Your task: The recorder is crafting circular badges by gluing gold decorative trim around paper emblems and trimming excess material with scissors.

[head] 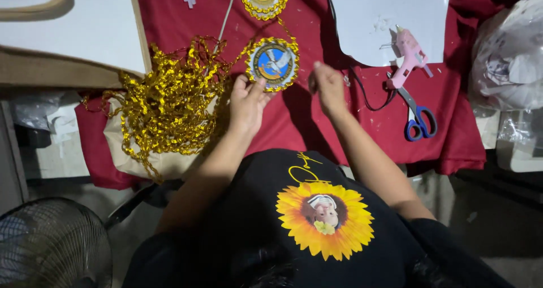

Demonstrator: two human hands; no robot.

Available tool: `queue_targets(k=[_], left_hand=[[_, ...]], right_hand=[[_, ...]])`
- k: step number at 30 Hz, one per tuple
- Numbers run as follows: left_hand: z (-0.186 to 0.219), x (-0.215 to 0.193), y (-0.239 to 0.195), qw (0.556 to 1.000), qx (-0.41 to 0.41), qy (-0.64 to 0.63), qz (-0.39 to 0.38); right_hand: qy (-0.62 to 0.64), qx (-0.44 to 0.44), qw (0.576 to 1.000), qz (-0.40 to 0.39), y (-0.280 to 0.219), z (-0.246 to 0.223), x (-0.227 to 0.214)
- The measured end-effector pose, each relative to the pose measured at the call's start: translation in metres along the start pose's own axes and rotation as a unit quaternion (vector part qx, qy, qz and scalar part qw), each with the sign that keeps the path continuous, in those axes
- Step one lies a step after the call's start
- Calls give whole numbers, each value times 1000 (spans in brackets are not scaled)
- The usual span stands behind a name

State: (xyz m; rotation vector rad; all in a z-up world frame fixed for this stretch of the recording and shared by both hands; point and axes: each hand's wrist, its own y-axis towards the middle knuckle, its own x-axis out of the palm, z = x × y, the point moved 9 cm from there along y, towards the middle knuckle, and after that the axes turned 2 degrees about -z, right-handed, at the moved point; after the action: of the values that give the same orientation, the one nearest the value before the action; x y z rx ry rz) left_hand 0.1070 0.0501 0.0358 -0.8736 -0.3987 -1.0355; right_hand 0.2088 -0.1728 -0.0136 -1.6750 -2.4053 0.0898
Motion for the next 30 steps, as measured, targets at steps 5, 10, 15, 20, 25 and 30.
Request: queue_targets(k=[5,10,15,20,25,30], left_hand=[[15,33,-15,998,21,41,-33],[25,56,-32,995,18,80,-62],[31,72,-43,987,49,100,-116],[40,82,-59,984,45,119,-126],[42,91,-76,981,53,124,-141],[56,107,-87,956,140,165,-199]], right_hand=[[89,23,996,-10,-5,-128,45],[-7,41,999,-29,-13,-124,44],[-39,23,999,-9,-28,-144,49],[99,39,994,14,-33,-156,35],[220,23,974,-44,-32,-137,13],[266,159,948,-73,-42,-200,62]])
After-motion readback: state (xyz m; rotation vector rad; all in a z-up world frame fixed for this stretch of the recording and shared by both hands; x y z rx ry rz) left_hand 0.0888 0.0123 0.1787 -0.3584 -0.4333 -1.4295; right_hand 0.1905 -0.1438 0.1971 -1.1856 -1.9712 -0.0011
